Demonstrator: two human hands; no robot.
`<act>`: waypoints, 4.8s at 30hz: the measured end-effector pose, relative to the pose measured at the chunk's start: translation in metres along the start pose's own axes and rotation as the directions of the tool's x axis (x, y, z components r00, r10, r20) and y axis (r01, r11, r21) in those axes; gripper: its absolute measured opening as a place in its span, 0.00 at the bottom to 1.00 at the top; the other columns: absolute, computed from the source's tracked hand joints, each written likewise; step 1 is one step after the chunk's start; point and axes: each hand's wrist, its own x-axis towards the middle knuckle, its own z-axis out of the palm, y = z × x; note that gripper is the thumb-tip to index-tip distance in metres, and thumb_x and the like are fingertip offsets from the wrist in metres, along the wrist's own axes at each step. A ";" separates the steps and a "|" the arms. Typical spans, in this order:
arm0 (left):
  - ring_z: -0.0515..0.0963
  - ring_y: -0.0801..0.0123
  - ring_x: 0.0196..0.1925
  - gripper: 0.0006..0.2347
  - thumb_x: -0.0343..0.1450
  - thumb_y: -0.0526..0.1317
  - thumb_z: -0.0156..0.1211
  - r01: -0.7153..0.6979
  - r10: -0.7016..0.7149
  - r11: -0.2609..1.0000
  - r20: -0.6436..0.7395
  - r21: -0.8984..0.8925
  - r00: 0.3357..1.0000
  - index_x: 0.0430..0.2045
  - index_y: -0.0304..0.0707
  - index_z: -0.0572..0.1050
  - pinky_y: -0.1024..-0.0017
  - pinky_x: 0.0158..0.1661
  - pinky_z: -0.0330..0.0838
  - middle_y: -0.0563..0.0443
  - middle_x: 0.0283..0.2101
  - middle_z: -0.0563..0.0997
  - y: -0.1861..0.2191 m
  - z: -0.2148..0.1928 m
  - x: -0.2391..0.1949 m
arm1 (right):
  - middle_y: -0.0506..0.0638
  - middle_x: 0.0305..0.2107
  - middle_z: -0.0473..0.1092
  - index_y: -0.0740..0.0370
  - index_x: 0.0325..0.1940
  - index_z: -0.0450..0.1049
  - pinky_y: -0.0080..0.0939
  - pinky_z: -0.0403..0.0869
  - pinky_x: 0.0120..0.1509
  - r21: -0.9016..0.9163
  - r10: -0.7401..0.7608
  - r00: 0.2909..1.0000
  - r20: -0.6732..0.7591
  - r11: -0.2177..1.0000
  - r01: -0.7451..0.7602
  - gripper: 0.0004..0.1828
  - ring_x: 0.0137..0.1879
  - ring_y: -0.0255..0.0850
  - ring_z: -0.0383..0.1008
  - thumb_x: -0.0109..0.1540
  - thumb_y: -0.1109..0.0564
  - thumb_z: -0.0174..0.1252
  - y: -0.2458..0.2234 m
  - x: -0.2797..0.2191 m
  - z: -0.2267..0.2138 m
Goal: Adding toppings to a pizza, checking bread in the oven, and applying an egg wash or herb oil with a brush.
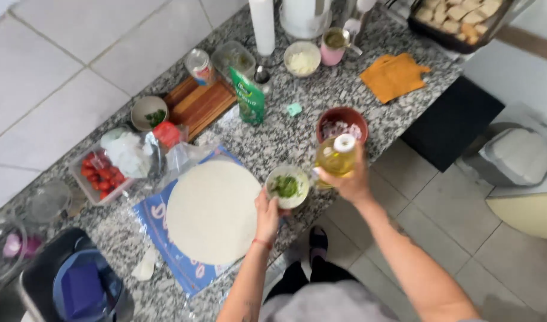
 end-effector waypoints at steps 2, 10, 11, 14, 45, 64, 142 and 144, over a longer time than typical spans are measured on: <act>0.84 0.63 0.37 0.21 0.75 0.33 0.45 0.002 -0.002 1.000 0.042 -0.003 0.999 0.67 0.35 0.62 0.70 0.35 0.85 0.39 0.59 0.63 0.000 0.013 0.003 | 0.55 0.55 0.72 0.55 0.69 0.57 0.49 0.77 0.64 -0.085 -0.003 0.998 0.056 0.996 0.008 0.47 0.59 0.50 0.77 0.52 0.47 0.73 -0.028 -0.017 -0.029; 0.84 0.65 0.33 0.27 0.75 0.35 0.49 0.068 -0.057 0.991 0.097 -0.116 0.994 0.72 0.42 0.52 0.69 0.32 0.85 0.41 0.58 0.57 -0.009 0.052 0.034 | 0.53 0.51 0.76 0.43 0.68 0.61 0.53 0.74 0.60 -0.633 0.444 0.864 0.236 0.745 -0.210 0.50 0.56 0.54 0.78 0.42 0.47 0.73 -0.061 -0.033 -0.061; 0.83 0.64 0.31 0.28 0.75 0.35 0.51 0.087 -0.078 0.990 0.085 -0.108 0.993 0.72 0.43 0.50 0.69 0.31 0.84 0.42 0.58 0.57 0.003 0.051 0.029 | 0.53 0.51 0.76 0.42 0.68 0.61 0.53 0.74 0.60 -0.698 0.487 0.833 0.261 0.691 -0.186 0.51 0.55 0.55 0.77 0.42 0.47 0.73 -0.059 -0.032 -0.059; 0.82 0.64 0.30 0.30 0.75 0.35 0.53 0.123 -0.118 0.989 0.065 -0.081 0.991 0.72 0.44 0.48 0.69 0.30 0.82 0.42 0.57 0.58 0.029 0.038 0.013 | 0.54 0.50 0.77 0.39 0.70 0.60 0.52 0.75 0.59 -0.811 0.593 0.754 0.284 0.568 -0.141 0.51 0.53 0.56 0.78 0.43 0.46 0.71 -0.063 -0.028 -0.051; 0.66 0.49 0.72 0.53 0.52 0.42 0.79 -0.495 0.476 0.727 0.170 0.476 0.863 0.74 0.46 0.50 0.53 0.67 0.59 0.42 0.71 0.63 0.056 0.049 0.025 | 0.54 0.46 0.78 0.39 0.70 0.59 0.53 0.76 0.57 -0.843 0.614 0.755 0.232 0.514 -0.158 0.52 0.52 0.57 0.79 0.43 0.42 0.70 -0.097 -0.022 -0.033; 0.69 0.45 0.70 0.54 0.54 0.47 0.81 -0.450 0.612 0.721 -0.179 0.527 0.770 0.74 0.40 0.47 0.52 0.63 0.65 0.38 0.70 0.64 0.132 -0.018 -0.070 | 0.55 0.59 0.65 0.61 0.70 0.53 0.47 0.71 0.70 -0.175 -0.109 0.914 0.390 0.966 0.190 0.50 0.64 0.45 0.70 0.53 0.53 0.77 -0.025 0.026 -0.018; 0.74 0.59 0.57 0.31 0.65 0.39 0.70 0.203 0.179 0.929 -0.858 0.308 0.481 0.63 0.38 0.62 0.62 0.57 0.70 0.45 0.58 0.73 0.016 -1.018 -0.461 | 0.66 0.33 0.76 0.60 0.60 0.56 0.59 0.73 0.43 -0.069 -0.132 0.496 0.858 0.928 0.367 0.26 0.39 0.64 0.78 0.64 0.51 0.59 -0.431 -0.493 1.081; 0.61 0.48 0.71 0.38 0.63 0.44 0.75 0.330 0.259 0.833 -0.840 0.444 0.477 0.67 0.38 0.58 0.54 0.67 0.57 0.39 0.67 0.63 0.015 -1.053 -0.433 | 0.66 0.34 0.76 0.57 0.62 0.59 0.59 0.73 0.41 0.004 -0.223 0.529 0.819 0.924 0.383 0.19 0.38 0.63 0.78 0.69 0.54 0.53 -0.467 -0.489 1.035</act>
